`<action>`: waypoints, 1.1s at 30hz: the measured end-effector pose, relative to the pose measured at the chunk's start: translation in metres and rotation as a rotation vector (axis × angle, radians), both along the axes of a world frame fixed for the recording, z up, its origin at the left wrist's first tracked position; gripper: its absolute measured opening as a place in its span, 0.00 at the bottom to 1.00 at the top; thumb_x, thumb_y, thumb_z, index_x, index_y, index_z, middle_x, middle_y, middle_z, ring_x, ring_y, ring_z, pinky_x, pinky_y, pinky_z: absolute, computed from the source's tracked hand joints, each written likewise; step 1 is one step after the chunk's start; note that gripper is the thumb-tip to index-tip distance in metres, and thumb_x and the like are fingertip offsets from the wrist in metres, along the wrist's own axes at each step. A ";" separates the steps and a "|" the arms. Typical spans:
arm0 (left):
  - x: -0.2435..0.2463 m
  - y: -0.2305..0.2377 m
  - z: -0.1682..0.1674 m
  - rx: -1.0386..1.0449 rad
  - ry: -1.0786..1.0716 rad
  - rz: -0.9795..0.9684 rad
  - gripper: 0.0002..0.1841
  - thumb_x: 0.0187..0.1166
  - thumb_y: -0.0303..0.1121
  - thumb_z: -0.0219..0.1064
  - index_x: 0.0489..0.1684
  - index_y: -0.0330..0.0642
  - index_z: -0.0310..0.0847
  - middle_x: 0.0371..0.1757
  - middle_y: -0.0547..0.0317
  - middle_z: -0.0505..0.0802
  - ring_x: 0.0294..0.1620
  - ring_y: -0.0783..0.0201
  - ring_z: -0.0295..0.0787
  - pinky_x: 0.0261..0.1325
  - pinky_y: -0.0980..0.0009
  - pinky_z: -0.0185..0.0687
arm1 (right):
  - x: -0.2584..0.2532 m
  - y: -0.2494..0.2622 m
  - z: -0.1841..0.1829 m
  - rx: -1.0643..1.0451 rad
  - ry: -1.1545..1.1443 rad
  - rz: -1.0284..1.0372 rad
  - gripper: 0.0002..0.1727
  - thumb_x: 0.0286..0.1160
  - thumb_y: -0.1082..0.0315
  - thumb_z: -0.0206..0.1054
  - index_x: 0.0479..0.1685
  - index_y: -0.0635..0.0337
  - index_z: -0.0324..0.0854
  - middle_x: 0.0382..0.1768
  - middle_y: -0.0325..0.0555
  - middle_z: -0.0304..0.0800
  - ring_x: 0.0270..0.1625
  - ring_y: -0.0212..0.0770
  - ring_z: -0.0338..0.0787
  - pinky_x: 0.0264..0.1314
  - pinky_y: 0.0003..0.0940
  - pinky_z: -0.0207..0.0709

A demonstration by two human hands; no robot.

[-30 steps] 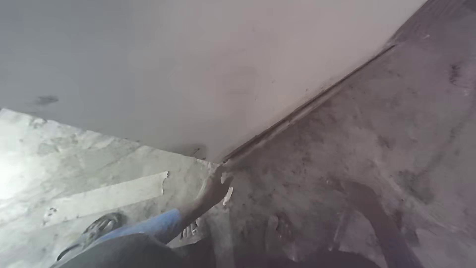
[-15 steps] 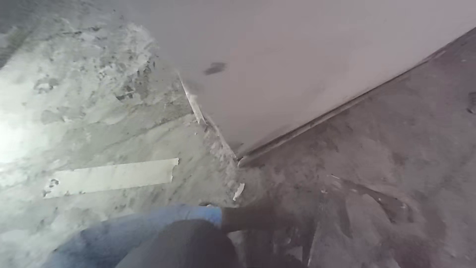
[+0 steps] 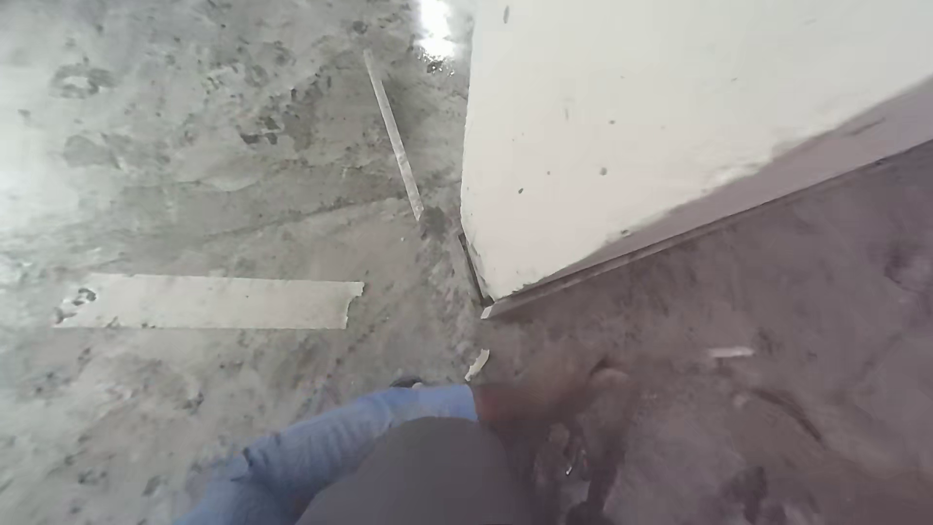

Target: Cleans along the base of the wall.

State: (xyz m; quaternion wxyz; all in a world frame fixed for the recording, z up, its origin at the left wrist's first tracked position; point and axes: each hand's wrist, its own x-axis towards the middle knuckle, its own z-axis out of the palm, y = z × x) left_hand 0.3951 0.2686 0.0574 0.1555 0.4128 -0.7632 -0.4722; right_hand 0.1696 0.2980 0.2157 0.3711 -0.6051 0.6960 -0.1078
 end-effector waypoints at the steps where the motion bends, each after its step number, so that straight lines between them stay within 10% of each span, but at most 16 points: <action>1: 0.003 0.002 -0.018 0.024 0.031 0.067 0.25 0.91 0.53 0.52 0.57 0.37 0.82 0.41 0.46 0.91 0.42 0.51 0.92 0.46 0.50 0.88 | -0.006 -0.002 0.000 -0.056 -0.074 0.007 0.18 0.87 0.61 0.60 0.62 0.69 0.78 0.33 0.37 0.85 0.26 0.26 0.82 0.28 0.28 0.82; 4: 0.026 0.009 -0.061 0.212 -0.085 0.101 0.23 0.91 0.46 0.53 0.69 0.38 0.78 0.53 0.42 0.92 0.55 0.46 0.92 0.59 0.44 0.86 | -0.001 -0.023 0.006 -0.125 -0.232 0.071 0.17 0.91 0.67 0.57 0.69 0.71 0.72 0.30 0.40 0.84 0.21 0.31 0.80 0.18 0.31 0.78; 5: 0.035 0.016 -0.076 0.293 -0.152 0.101 0.22 0.91 0.44 0.53 0.70 0.37 0.79 0.56 0.40 0.91 0.58 0.44 0.90 0.63 0.43 0.84 | 0.029 -0.027 0.017 -0.098 -0.050 -0.046 0.14 0.89 0.64 0.57 0.66 0.59 0.75 0.28 0.31 0.81 0.22 0.28 0.79 0.23 0.29 0.79; 8: 0.060 0.038 -0.108 0.479 -0.294 0.191 0.21 0.91 0.47 0.51 0.64 0.42 0.81 0.53 0.42 0.92 0.58 0.42 0.90 0.60 0.39 0.84 | 0.059 -0.042 0.011 -0.161 -0.055 0.015 0.17 0.87 0.60 0.60 0.59 0.64 0.80 0.33 0.31 0.86 0.30 0.22 0.84 0.32 0.21 0.82; 14: 0.093 0.042 -0.141 0.266 -0.280 0.665 0.24 0.82 0.44 0.65 0.74 0.46 0.76 0.64 0.52 0.90 0.62 0.55 0.90 0.65 0.52 0.87 | 0.095 -0.056 -0.031 -0.319 0.131 0.165 0.19 0.85 0.53 0.58 0.57 0.58 0.82 0.25 0.28 0.80 0.23 0.19 0.77 0.24 0.19 0.74; 22: 0.099 0.007 -0.152 0.104 -0.280 0.441 0.28 0.78 0.34 0.66 0.82 0.47 0.73 0.76 0.52 0.84 0.79 0.52 0.78 0.80 0.53 0.75 | 0.100 -0.054 -0.049 -0.329 0.185 0.146 0.21 0.86 0.52 0.59 0.59 0.61 0.82 0.26 0.33 0.83 0.24 0.25 0.81 0.25 0.26 0.79; 33: 0.102 -0.006 -0.158 0.039 -0.255 0.401 0.24 0.78 0.28 0.63 0.76 0.48 0.78 0.72 0.55 0.88 0.75 0.49 0.80 0.76 0.50 0.76 | 0.109 -0.052 -0.060 -0.285 0.153 0.092 0.17 0.87 0.56 0.59 0.55 0.60 0.82 0.24 0.33 0.79 0.21 0.25 0.78 0.21 0.25 0.76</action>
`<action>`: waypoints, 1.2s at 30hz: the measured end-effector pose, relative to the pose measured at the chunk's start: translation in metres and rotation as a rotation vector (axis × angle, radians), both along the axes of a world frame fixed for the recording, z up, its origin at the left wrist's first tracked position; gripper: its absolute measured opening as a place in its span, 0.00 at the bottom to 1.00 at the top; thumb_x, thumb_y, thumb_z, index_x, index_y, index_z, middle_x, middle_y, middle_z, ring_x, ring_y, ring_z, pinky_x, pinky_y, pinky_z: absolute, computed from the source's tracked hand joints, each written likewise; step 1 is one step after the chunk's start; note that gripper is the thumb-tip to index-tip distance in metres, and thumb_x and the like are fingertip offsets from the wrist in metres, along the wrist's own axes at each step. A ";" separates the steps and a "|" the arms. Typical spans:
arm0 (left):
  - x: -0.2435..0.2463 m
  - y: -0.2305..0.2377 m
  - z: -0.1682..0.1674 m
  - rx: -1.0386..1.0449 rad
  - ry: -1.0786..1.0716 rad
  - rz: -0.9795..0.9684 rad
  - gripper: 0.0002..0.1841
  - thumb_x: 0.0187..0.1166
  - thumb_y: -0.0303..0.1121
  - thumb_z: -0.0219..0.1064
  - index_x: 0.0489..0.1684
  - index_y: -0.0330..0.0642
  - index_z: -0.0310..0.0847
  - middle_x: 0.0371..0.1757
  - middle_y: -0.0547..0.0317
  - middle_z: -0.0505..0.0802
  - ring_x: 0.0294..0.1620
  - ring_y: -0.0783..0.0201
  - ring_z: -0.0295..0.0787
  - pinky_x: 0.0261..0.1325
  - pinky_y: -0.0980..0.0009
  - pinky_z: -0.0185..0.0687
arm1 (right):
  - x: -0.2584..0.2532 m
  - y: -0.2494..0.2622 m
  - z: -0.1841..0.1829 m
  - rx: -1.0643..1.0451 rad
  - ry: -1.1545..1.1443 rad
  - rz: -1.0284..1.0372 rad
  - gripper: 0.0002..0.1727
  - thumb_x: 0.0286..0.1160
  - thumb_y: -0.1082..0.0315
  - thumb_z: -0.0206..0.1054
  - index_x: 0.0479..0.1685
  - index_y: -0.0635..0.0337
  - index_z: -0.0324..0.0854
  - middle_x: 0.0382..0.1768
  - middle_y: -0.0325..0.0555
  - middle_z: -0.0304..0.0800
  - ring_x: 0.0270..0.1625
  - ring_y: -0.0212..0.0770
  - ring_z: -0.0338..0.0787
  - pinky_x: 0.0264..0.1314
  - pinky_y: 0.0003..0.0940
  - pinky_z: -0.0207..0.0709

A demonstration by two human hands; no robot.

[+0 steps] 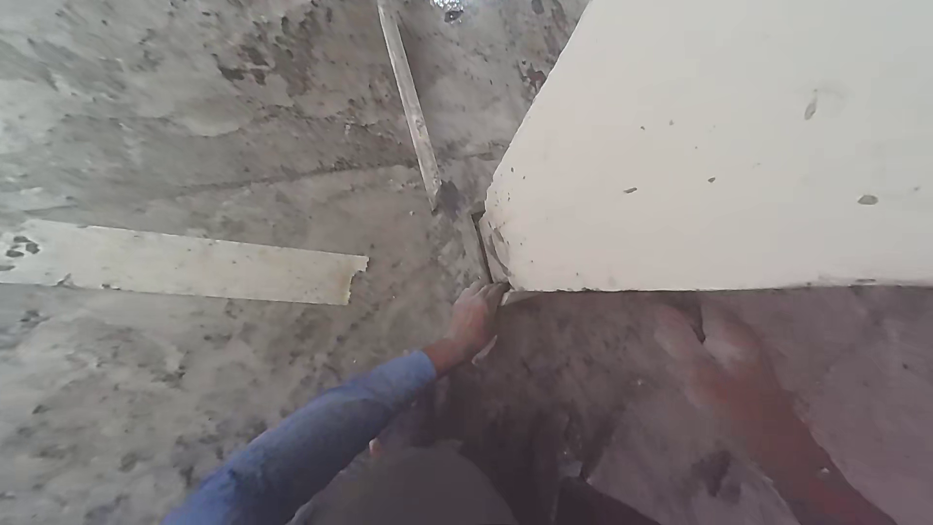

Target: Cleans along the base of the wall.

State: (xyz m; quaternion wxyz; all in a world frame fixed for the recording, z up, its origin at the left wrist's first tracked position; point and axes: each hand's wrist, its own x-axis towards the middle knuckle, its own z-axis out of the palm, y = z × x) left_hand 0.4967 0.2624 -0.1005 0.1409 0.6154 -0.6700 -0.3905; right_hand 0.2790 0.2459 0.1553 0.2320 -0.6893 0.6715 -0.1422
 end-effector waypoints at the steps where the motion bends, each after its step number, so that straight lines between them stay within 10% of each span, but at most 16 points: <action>1: -0.001 0.000 0.000 0.003 -0.001 0.008 0.25 0.78 0.28 0.64 0.77 0.49 0.78 0.72 0.56 0.88 0.76 0.50 0.80 0.76 0.51 0.75 | 0.001 0.000 -0.001 0.000 0.015 -0.008 0.17 0.87 0.56 0.59 0.55 0.60 0.83 0.24 0.32 0.80 0.22 0.24 0.78 0.22 0.24 0.75; 14: -0.002 0.002 -0.005 -0.059 0.003 0.036 0.22 0.78 0.29 0.64 0.72 0.47 0.82 0.67 0.54 0.91 0.72 0.49 0.83 0.73 0.50 0.78 | -0.001 -0.002 -0.020 0.006 0.010 0.001 0.16 0.86 0.54 0.59 0.48 0.58 0.84 0.21 0.32 0.78 0.20 0.26 0.77 0.22 0.27 0.75; 25: -0.005 -0.003 0.004 -0.033 0.004 0.063 0.17 0.79 0.32 0.66 0.64 0.45 0.86 0.61 0.52 0.92 0.68 0.48 0.85 0.72 0.47 0.78 | -0.023 0.001 0.009 0.539 -0.302 -0.144 0.15 0.91 0.53 0.54 0.54 0.53 0.80 0.20 0.38 0.81 0.15 0.34 0.77 0.15 0.28 0.74; 30: -0.006 -0.002 -0.001 -0.053 -0.018 0.038 0.17 0.83 0.34 0.63 0.67 0.46 0.85 0.61 0.52 0.93 0.69 0.48 0.85 0.74 0.47 0.77 | -0.085 0.014 -0.069 0.838 -0.588 -0.148 0.18 0.92 0.58 0.54 0.66 0.56 0.82 0.42 0.45 0.90 0.40 0.39 0.89 0.48 0.34 0.86; 36: -0.016 -0.004 -0.002 -0.119 -0.097 0.022 0.17 0.82 0.34 0.63 0.64 0.41 0.88 0.62 0.50 0.93 0.70 0.48 0.86 0.76 0.47 0.77 | -0.146 0.026 -0.169 0.910 -0.575 -0.240 0.21 0.90 0.49 0.57 0.66 0.53 0.81 0.40 0.41 0.91 0.38 0.35 0.88 0.47 0.32 0.83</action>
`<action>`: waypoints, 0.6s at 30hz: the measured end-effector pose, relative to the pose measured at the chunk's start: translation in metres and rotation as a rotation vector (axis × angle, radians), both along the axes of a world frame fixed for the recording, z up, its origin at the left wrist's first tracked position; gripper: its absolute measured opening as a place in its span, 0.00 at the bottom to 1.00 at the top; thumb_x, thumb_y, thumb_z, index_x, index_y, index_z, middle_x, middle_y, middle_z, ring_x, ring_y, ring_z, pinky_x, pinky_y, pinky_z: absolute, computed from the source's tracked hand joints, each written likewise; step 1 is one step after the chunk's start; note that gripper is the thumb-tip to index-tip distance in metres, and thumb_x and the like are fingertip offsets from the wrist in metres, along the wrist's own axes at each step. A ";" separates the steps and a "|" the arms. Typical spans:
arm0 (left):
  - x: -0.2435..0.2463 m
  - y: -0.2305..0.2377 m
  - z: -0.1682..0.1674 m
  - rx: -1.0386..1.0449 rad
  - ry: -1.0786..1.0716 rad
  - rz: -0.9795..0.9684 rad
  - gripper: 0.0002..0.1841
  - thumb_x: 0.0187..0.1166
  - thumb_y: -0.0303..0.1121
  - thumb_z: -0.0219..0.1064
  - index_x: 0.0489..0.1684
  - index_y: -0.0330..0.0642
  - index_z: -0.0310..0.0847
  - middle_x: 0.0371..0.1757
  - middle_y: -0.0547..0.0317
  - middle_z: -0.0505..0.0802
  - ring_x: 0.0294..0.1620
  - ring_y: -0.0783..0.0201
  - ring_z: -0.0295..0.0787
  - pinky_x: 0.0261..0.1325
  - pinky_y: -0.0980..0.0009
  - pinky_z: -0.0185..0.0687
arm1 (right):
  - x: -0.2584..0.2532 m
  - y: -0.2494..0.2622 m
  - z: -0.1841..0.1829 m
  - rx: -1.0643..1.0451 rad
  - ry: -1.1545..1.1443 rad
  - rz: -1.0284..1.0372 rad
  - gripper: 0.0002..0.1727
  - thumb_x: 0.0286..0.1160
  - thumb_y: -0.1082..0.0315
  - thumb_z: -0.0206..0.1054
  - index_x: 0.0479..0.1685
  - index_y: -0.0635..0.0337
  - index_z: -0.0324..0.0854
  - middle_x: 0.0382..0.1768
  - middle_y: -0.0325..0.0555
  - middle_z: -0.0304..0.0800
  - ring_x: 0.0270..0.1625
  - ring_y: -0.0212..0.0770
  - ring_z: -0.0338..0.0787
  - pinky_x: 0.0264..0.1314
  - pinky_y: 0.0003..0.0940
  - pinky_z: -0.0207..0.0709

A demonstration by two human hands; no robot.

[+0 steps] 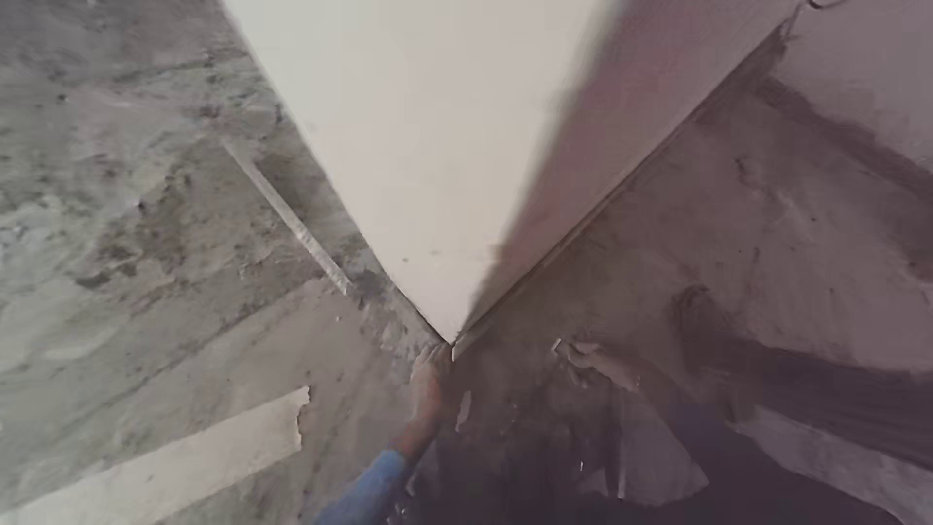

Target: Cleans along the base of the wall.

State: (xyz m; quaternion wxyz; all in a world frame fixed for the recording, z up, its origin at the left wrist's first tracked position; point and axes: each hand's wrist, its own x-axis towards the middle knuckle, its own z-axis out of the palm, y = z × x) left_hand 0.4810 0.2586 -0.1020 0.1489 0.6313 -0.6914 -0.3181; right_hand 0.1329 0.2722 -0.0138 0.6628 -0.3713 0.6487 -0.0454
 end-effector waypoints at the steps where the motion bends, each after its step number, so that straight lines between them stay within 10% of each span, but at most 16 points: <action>1: -0.002 0.002 -0.002 -0.020 -0.003 0.005 0.17 0.80 0.34 0.65 0.63 0.41 0.88 0.60 0.49 0.94 0.69 0.47 0.87 0.74 0.46 0.78 | -0.003 -0.001 -0.007 0.010 0.057 -0.001 0.22 0.90 0.47 0.57 0.67 0.53 0.81 0.42 0.41 0.91 0.39 0.35 0.89 0.48 0.33 0.83; 6: -0.011 -0.001 0.005 -0.062 -0.113 0.008 0.17 0.78 0.32 0.66 0.63 0.42 0.89 0.59 0.48 0.94 0.66 0.45 0.88 0.71 0.46 0.80 | 0.005 -0.017 -0.034 -0.107 0.492 0.429 0.43 0.82 0.27 0.49 0.62 0.60 0.84 0.58 0.61 0.90 0.64 0.59 0.89 0.68 0.65 0.76; 18: -0.018 0.001 -0.002 -0.117 -0.153 0.013 0.20 0.78 0.32 0.67 0.68 0.40 0.86 0.63 0.43 0.92 0.69 0.41 0.86 0.74 0.43 0.76 | 0.078 -0.005 0.012 -0.047 0.664 0.306 0.28 0.86 0.48 0.60 0.62 0.67 0.83 0.62 0.65 0.87 0.66 0.62 0.87 0.69 0.62 0.78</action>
